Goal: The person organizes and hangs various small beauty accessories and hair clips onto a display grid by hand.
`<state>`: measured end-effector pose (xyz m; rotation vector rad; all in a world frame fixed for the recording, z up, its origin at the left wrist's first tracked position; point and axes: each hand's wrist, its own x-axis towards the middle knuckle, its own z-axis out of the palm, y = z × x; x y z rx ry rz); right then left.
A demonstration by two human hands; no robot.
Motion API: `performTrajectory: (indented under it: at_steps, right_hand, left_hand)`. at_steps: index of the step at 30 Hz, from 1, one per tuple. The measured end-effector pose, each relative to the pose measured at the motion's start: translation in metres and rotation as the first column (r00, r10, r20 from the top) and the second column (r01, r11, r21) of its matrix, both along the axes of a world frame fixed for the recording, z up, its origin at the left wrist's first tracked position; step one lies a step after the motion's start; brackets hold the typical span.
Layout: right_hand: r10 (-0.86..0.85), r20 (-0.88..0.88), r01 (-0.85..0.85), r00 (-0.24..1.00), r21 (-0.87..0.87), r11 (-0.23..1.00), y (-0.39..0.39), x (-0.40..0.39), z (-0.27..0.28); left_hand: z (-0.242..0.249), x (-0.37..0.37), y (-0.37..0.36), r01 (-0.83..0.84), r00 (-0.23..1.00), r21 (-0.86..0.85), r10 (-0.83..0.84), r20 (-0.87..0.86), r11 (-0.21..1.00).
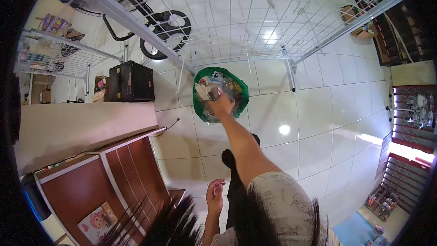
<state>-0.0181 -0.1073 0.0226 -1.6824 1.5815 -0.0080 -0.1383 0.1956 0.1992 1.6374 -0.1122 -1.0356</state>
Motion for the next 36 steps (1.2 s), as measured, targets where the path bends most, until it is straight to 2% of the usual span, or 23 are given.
performTrajectory:
  at_steps: [2, 4, 6, 7, 8, 10, 13, 14, 15, 16, 18, 19, 21, 22, 24, 25, 29, 34, 36]
  right_hand:
    - [-0.019, 0.165, 0.023, 0.986, -0.018, 1.0, 0.002, -0.034, 0.005]
    - [-0.103, 0.548, 0.158, 0.83, -0.055, 0.986, 0.014, -0.074, 0.025]
    - [-0.078, 0.481, 0.079, 0.873, 0.019, 0.997, 0.022, -0.123, 0.092]
    - [-0.082, 0.408, 0.077, 0.909, 0.03, 0.997, 0.027, -0.143, 0.123]
    - [-0.082, 0.329, 0.071, 0.941, 0.046, 0.996, 0.038, -0.165, 0.151]
    - [-0.179, 0.586, 0.066, 0.79, 0.209, 0.976, 0.063, -0.201, 0.195]
    - [-0.147, 0.497, -0.077, 0.855, 0.403, 0.912, 0.091, -0.23, 0.266]
    - [-0.122, 0.424, -0.081, 0.897, 0.43, 0.899, 0.1, -0.236, 0.299]
    - [-0.151, 0.539, -0.103, 0.829, 0.413, 0.905, 0.113, -0.235, 0.32]
    - [-0.166, 0.562, -0.084, 0.81, 0.392, 0.916, 0.125, -0.232, 0.342]
    - [-0.182, 0.614, -0.049, 0.768, 0.339, 0.939, 0.14, -0.22, 0.379]
    - [-0.111, 0.641, -0.063, 0.76, 0.242, 0.968, 0.142, -0.214, 0.387]
    - [0.022, 0.659, -0.08, 0.752, 0.058, 0.995, 0.15, -0.212, 0.396]
    - [0.063, 0.572, -0.103, 0.818, 0.039, 0.994, 0.151, -0.213, 0.408]
    - [0.133, 0.38, -0.149, 0.915, 0.011, 0.989, 0.146, -0.21, 0.434]
    - [0.051, 0.46, -0.046, 0.886, -0.022, 0.999, 0.149, -0.208, 0.448]
    - [0.14, 0.311, -0.079, 0.94, -0.2, 0.977, 0.143, -0.219, 0.5]
    - [0.147, 0.298, -0.069, 0.943, -0.255, 0.964, 0.139, -0.236, 0.531]
    - [0.12, 0.302, -0.037, 0.946, -0.268, 0.963, 0.136, -0.242, 0.543]
  left_hand:
    - [0.02, 0.01, 0.001, 0.043, 0.998, 0.022, -0.043, 0.034, 0.999]
    - [0.022, 0.014, 0.006, 0.039, 0.998, 0.011, -0.039, 0.049, 0.999]
    - [0.034, 0.019, 0.014, 0.033, 0.999, -0.019, -0.032, 0.043, 0.999]
    - [0.049, 0.022, 0.008, 0.044, 0.998, 0.056, -0.045, 0.031, 0.997]
    - [0.04, 0.02, 0.016, 0.031, 0.999, -0.036, -0.031, 0.005, 0.999]
    - [0.064, 0.031, 0.011, 0.309, 0.918, 0.061, -0.314, 0.242, 0.949]
    - [0.093, 0.037, -0.001, 0.489, 0.63, 0.327, -0.586, 0.509, 0.809]
    - [0.106, 0.037, -0.011, 0.456, 0.815, 0.139, -0.475, 0.332, 0.879]
    - [0.126, 0.038, -0.023, 0.369, 0.926, -0.034, -0.365, 0.094, 0.929]
    - [0.144, 0.036, -0.029, 0.231, 0.95, -0.174, -0.261, -0.172, 0.957]
    - [0.162, 0.041, -0.029, 0.415, 0.888, 0.019, -0.4, -0.228, 0.91]
    - [0.167, 0.049, -0.034, 0.502, 0.849, 0.108, -0.465, -0.253, 0.858]
    - [0.175, 0.05, -0.036, 0.392, 0.907, 0.047, -0.377, -0.189, 0.919]
    - [0.184, 0.049, -0.035, 0.338, 0.929, 0.019, -0.33, -0.168, 0.941]
    - [0.212, 0.053, -0.036, 0.335, 0.915, 0.032, -0.317, -0.251, 0.942]
    - [0.225, 0.057, -0.037, 0.34, 0.906, 0.037, -0.317, -0.282, 0.94]
    - [0.222, 0.06, -0.038, 0.359, 0.785, -0.248, -0.434, -0.442, 0.9]
    - [0.21, 0.054, -0.05, 0.302, 0.606, -0.488, -0.56, -0.565, 0.819]
    - [0.198, 0.055, -0.056, 0.271, 0.577, -0.544, -0.587, -0.568, 0.794]
